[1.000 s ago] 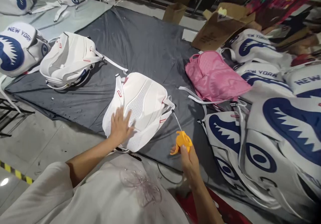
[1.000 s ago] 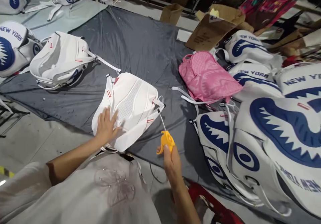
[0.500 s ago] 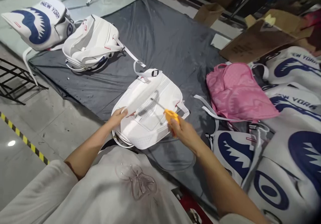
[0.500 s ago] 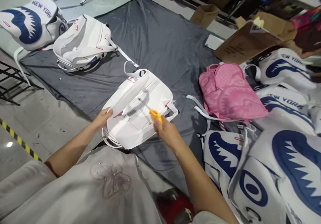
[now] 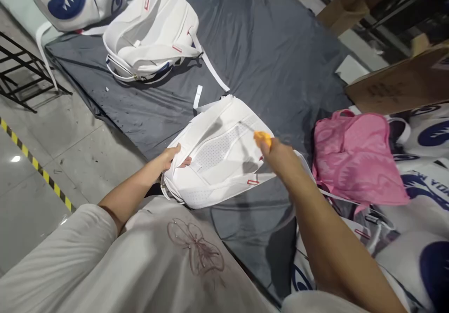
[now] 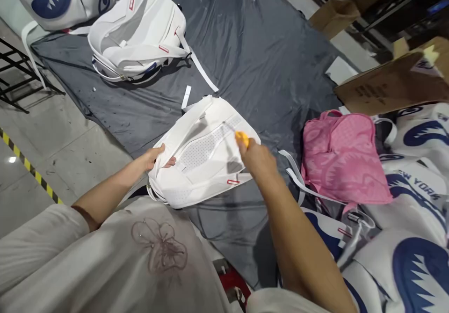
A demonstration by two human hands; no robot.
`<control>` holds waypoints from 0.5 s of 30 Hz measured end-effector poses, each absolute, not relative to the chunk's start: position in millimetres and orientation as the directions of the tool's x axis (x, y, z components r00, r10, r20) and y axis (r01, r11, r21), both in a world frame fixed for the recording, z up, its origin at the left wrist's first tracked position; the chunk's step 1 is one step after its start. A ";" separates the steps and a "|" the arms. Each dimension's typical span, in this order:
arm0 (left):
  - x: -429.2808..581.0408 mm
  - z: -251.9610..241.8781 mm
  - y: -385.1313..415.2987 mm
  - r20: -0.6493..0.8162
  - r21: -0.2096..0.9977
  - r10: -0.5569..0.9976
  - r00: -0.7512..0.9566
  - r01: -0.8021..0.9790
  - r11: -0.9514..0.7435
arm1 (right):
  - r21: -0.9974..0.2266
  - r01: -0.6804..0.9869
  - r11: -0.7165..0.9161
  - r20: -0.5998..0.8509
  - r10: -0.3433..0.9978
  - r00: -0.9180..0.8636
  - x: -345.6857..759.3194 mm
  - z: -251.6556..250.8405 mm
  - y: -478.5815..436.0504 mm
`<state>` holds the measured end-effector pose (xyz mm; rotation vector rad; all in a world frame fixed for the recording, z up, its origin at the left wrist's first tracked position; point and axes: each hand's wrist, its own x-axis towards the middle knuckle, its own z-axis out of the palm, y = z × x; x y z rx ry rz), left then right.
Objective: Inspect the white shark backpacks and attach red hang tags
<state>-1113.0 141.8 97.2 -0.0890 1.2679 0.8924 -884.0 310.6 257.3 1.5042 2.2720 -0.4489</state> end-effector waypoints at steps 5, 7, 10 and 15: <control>-1117.9 96.6 141.3 -0.850 0.390 0.524 0.045 -0.615 0.686 | -0.221 0.864 0.453 -0.714 0.528 -0.459 -900.4 274.6 298.0; -1117.5 96.2 141.1 -0.848 0.398 0.528 0.051 -0.596 0.697 | -0.056 0.872 0.486 -0.552 0.713 -0.433 -902.0 280.2 298.9; -1115.0 96.7 141.8 -0.838 0.431 0.544 0.049 -0.551 0.714 | 0.068 0.844 0.533 -0.509 0.746 -0.430 -901.4 283.5 304.7; -1101.4 104.3 140.2 -0.790 0.576 0.608 -0.079 -0.435 0.692 | 0.156 0.892 0.424 -0.415 0.848 -0.330 -884.7 295.4 306.1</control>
